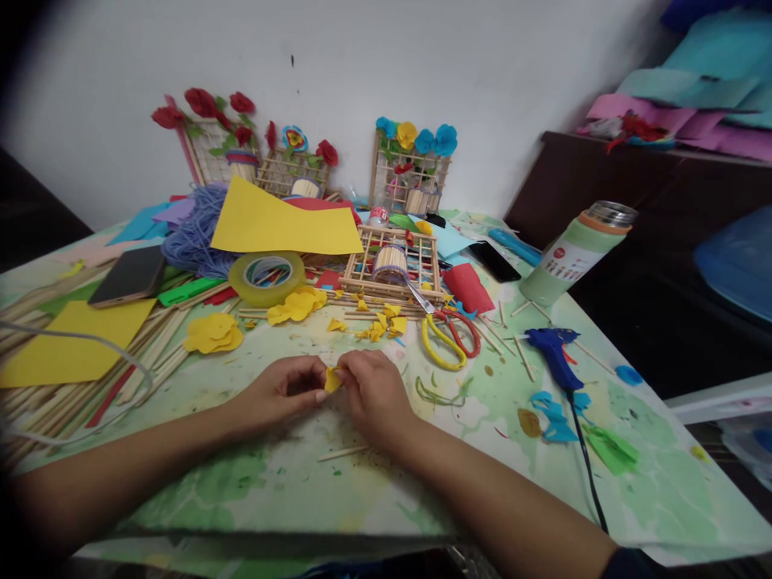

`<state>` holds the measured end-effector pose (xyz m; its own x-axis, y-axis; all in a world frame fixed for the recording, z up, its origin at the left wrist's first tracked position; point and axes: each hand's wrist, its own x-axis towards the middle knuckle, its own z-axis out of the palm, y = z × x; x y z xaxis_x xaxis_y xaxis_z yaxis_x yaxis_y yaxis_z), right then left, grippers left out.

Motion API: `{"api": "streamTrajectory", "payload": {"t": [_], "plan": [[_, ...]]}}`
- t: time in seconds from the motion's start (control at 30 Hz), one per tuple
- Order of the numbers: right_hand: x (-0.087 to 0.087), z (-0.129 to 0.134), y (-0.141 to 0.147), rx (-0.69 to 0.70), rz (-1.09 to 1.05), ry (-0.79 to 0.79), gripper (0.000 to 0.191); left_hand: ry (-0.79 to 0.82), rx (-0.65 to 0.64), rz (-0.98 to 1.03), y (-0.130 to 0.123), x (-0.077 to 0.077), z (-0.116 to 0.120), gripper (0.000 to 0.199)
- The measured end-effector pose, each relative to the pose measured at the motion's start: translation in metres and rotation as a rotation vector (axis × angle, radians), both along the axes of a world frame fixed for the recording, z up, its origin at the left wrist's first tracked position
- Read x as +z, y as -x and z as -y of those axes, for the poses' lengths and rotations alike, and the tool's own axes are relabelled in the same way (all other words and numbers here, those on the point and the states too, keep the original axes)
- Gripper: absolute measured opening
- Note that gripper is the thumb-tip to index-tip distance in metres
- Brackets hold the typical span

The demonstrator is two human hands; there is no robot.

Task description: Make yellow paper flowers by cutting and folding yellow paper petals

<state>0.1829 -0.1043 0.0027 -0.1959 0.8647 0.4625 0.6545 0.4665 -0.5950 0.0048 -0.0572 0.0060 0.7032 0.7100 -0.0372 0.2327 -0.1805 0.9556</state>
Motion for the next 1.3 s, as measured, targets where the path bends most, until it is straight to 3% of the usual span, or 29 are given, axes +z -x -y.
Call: {"api": "streamTrajectory", "payload": {"t": [0.2,0.5,0.7,0.97,1.07,1.2,1.3], "plan": [[-0.001,-0.003,0.001,0.081,-0.059,0.013,0.013,0.109,0.042,0.142,0.0,-0.002,-0.001,0.028],[-0.005,-0.005,0.004,0.079,-0.364,0.168,0.012,0.036,-0.019,0.048,0.0,-0.005,-0.004,0.025],[-0.007,-0.006,0.004,0.069,-0.523,0.384,0.015,-0.054,-0.037,-0.114,0.002,0.0,-0.005,0.033],[-0.009,-0.006,0.006,0.016,-0.679,0.403,0.016,-0.208,-0.067,-0.145,0.0,0.002,-0.001,0.035],[-0.011,-0.007,0.005,0.0,-0.694,0.418,0.016,-0.13,-0.007,-0.064,0.0,0.0,-0.001,0.024],[-0.011,-0.007,0.005,0.008,-0.573,0.39,0.013,0.027,0.033,0.074,0.0,0.001,0.0,0.026],[-0.009,-0.005,0.005,0.02,-0.475,0.374,0.011,0.101,0.038,0.066,0.0,0.005,0.0,0.026]]}}
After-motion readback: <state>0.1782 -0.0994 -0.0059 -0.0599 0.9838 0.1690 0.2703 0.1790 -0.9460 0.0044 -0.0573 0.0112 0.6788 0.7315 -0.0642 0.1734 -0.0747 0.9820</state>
